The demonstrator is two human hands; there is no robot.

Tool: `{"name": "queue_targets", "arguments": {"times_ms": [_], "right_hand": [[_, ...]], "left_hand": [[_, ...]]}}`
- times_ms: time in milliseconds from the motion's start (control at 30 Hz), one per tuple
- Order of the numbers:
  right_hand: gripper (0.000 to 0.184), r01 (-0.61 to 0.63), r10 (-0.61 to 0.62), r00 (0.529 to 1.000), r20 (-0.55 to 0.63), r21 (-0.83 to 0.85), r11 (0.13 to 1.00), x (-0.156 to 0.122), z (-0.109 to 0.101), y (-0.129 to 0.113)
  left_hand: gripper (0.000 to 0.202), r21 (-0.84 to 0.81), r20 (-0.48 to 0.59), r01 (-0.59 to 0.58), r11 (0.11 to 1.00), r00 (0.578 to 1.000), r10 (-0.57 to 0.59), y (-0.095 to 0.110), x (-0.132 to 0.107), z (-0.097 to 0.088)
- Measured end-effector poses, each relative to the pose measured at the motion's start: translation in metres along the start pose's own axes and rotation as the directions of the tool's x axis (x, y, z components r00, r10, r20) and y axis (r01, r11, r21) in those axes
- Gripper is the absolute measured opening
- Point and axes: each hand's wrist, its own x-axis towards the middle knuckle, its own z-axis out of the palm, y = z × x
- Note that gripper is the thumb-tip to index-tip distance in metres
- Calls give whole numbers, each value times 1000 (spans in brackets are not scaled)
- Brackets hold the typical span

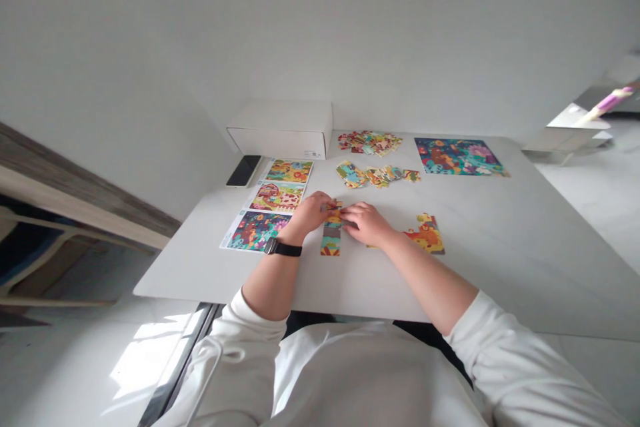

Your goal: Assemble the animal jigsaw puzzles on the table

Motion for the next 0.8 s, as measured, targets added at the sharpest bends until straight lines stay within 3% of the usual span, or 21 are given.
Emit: {"name": "queue_targets", "arguments": {"times_ms": [300,433,533,667,800], "right_hand": [[35,22,-22,1000,3,-2,1000,-2,2,3],[34,26,-25,999,-29,40,999,-4,0,3],[31,-28,42,988,-149,93,995,-5,-12,5],[29,-122,177,916,-361,171,978,-8,-42,16],[29,-215,260,877,-405,153,965,-9,-64,39]], "left_hand": [[18,-3,19,24,1000,1000,-23,5,0,-3],[22,-12,-54,-7,1000,999,7,6,0,-3],[27,-40,-156,21,999,987,-27,9,1,-8],[27,-101,-239,91,991,965,-113,16,1,-14],[28,-137,-287,161,977,938,-195,21,0,-14]]}}
